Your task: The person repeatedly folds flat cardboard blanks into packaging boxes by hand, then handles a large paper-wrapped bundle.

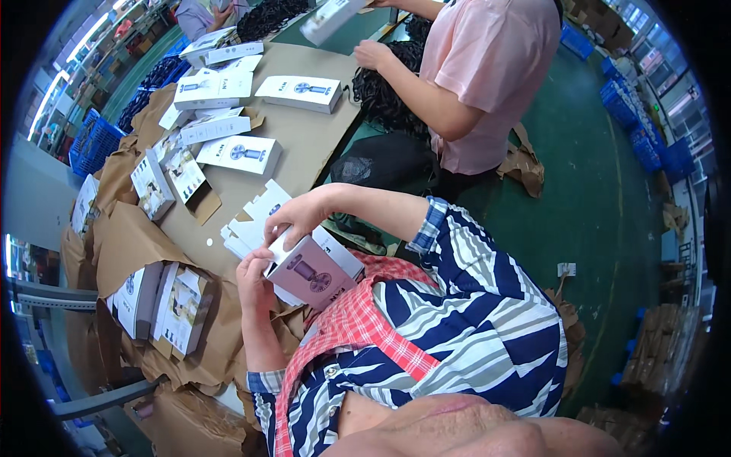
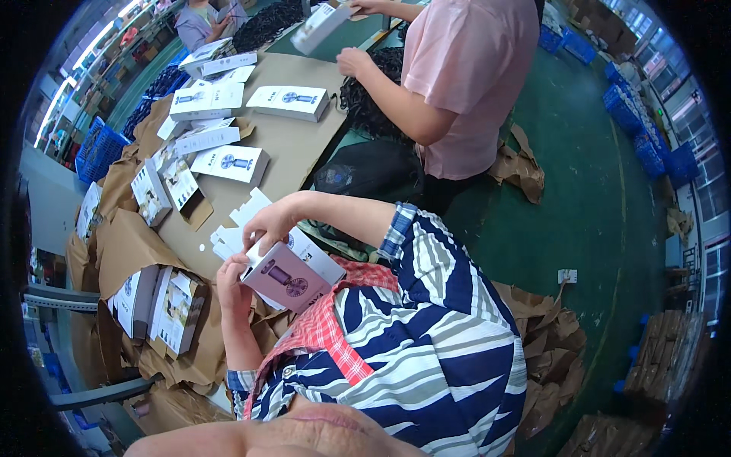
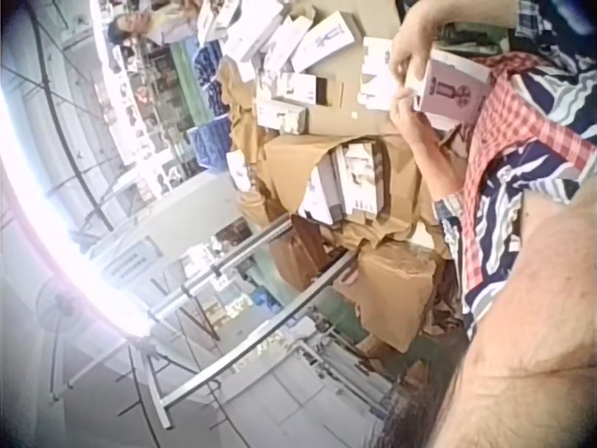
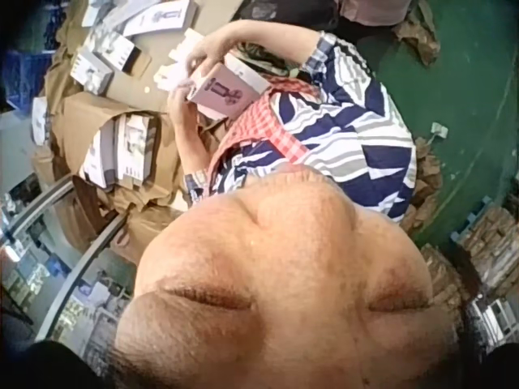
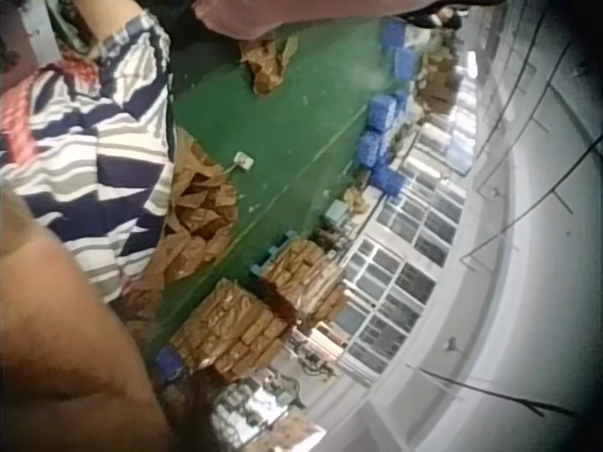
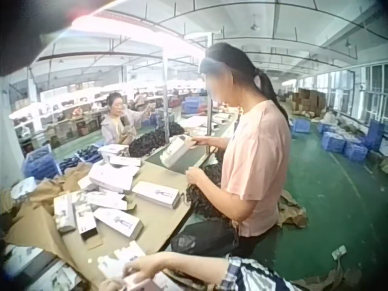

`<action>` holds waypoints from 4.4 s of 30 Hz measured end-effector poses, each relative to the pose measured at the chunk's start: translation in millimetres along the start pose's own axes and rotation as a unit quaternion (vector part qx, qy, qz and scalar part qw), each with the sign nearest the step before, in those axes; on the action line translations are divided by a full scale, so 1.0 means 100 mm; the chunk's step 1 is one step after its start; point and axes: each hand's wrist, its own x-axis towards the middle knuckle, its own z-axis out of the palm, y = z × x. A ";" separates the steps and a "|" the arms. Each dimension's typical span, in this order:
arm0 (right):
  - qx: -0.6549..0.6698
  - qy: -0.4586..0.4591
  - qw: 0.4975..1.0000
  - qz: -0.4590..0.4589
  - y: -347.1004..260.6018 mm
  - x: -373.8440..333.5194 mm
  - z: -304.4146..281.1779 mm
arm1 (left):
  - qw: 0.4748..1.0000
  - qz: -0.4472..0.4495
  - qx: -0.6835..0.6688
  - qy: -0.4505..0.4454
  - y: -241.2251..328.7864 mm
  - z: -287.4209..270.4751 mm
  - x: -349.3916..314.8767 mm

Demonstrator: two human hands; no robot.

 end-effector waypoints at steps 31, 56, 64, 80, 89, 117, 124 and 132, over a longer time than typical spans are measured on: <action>-0.191 0.305 0.915 0.185 0.60 0.61 0.16 | 0.860 0.148 0.403 0.278 -0.28 -0.64 0.59; -0.064 0.401 0.898 -0.168 -0.48 -0.26 0.77 | 0.977 0.190 0.089 0.023 0.13 0.04 -0.33; 0.310 0.318 0.896 -0.018 -0.16 0.13 0.55 | 0.985 0.151 -0.068 0.039 0.26 0.41 -0.13; 0.190 0.176 0.963 -0.071 0.17 -0.03 0.41 | 0.999 -0.003 0.002 0.041 0.03 0.02 0.00; -0.124 0.030 0.984 0.121 -0.17 0.02 0.10 | 0.996 0.004 0.085 -0.015 0.06 -0.04 -0.04; -0.371 0.401 0.837 -0.026 0.26 0.18 0.49 | 0.825 0.288 0.437 0.212 -0.17 -0.13 -0.07; -0.069 0.339 0.930 -0.123 -0.23 -0.16 0.76 | 0.995 0.080 -0.006 0.054 0.05 -0.02 -0.29; 0.248 0.427 0.867 -0.070 -0.04 0.28 0.65 | 0.985 0.167 -0.047 0.004 0.23 0.37 -0.13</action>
